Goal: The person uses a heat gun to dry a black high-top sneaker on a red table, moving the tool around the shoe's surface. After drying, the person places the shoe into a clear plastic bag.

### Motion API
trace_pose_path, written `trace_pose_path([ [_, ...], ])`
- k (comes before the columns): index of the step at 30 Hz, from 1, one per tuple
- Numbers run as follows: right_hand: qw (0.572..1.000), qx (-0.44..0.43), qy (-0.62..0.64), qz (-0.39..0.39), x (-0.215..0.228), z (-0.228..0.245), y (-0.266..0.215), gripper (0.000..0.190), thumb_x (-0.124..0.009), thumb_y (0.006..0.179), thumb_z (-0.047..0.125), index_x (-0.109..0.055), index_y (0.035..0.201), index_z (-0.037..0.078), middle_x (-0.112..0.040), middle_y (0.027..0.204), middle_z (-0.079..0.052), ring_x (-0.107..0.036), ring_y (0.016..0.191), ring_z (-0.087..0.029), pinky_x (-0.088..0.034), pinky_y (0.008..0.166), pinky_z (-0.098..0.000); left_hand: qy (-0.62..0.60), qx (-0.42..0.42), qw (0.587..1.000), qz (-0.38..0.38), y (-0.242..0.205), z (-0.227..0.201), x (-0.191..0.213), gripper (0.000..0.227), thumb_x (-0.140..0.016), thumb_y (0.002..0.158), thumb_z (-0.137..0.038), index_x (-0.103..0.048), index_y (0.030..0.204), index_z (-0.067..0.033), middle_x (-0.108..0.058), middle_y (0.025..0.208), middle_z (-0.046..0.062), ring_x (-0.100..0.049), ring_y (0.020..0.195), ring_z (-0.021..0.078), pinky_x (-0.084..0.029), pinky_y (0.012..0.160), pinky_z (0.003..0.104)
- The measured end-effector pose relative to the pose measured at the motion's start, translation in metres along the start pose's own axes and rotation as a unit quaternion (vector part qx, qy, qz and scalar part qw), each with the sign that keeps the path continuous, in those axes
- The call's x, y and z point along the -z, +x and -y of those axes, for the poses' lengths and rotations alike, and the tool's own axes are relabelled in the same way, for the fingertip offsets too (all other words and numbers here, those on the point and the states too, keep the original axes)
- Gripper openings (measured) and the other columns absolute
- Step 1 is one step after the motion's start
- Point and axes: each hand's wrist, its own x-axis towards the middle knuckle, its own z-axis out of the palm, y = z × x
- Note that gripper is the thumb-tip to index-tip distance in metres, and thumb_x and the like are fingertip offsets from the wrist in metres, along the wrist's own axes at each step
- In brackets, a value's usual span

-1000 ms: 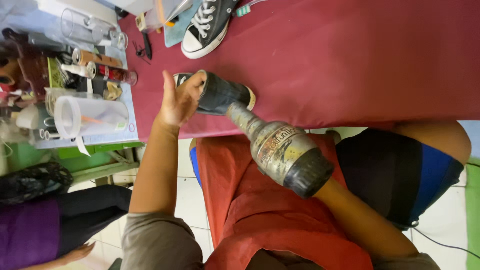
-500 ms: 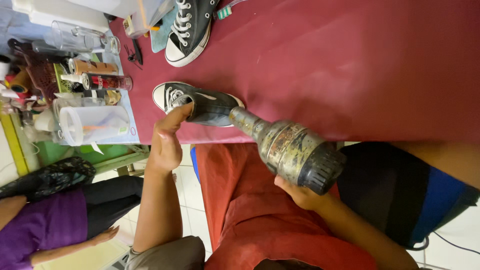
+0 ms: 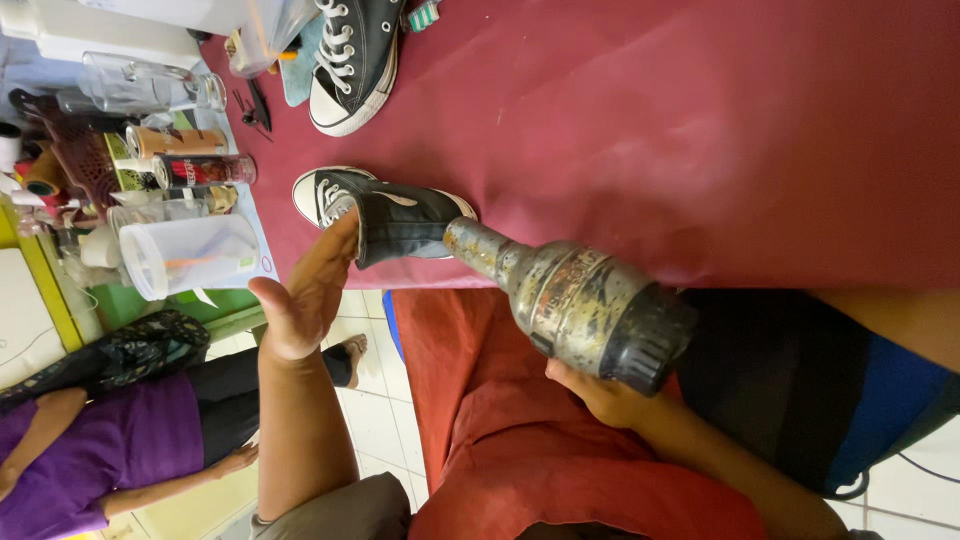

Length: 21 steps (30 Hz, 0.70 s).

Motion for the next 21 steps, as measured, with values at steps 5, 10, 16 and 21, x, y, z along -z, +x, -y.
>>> trace_pose_path([
  [5,0.954,-0.175,0.232,0.071,0.007,0.014,0.012,0.016,-0.077,0.089,0.015,-0.086,0.084,0.003,-0.084,0.091,-0.010,-0.081,0.086,-0.019,-0.064,0.083,-0.0347,-0.021,-0.012,1.000,0.004,-0.002,0.004,0.001,0.136,-0.004,0.078,-0.097,-0.026,0.158,0.0103,-0.043,0.155,0.026,-0.041,0.143,0.0360,-0.025,0.120,0.046],
  [10,0.961,-0.123,0.244,0.044,0.012,0.037,0.040,0.022,-0.075,0.089,0.014,-0.082,0.069,0.007,-0.081,0.071,-0.006,-0.080,0.070,-0.014,-0.065,0.071,-0.0305,-0.017,-0.018,1.000,0.001,-0.003,0.005,0.000,0.136,-0.001,0.077,-0.097,-0.026,0.158,0.0104,-0.043,0.155,0.028,-0.043,0.141,0.0391,-0.025,0.119,0.047],
  [16,0.965,-0.126,0.228,0.034,0.012,0.042,0.043,0.021,-0.077,0.088,0.017,-0.084,0.071,0.008,-0.081,0.072,-0.005,-0.080,0.068,-0.013,-0.065,0.068,-0.0283,-0.027,-0.021,0.999,0.007,-0.003,0.004,0.000,0.137,-0.002,0.077,-0.097,-0.024,0.158,0.0108,-0.044,0.153,0.030,-0.045,0.139,0.0391,-0.026,0.119,0.047],
  [21,0.961,-0.069,0.260,0.066,0.022,0.045,0.059,0.032,-0.069,0.096,0.014,-0.079,0.068,0.002,-0.077,0.065,-0.011,-0.078,0.062,-0.017,-0.064,0.064,-0.0298,-0.007,-0.034,0.999,0.003,-0.003,0.007,-0.002,0.136,0.000,0.078,-0.096,-0.033,0.155,0.0107,-0.053,0.146,0.027,-0.055,0.128,0.0337,-0.036,0.112,0.042],
])
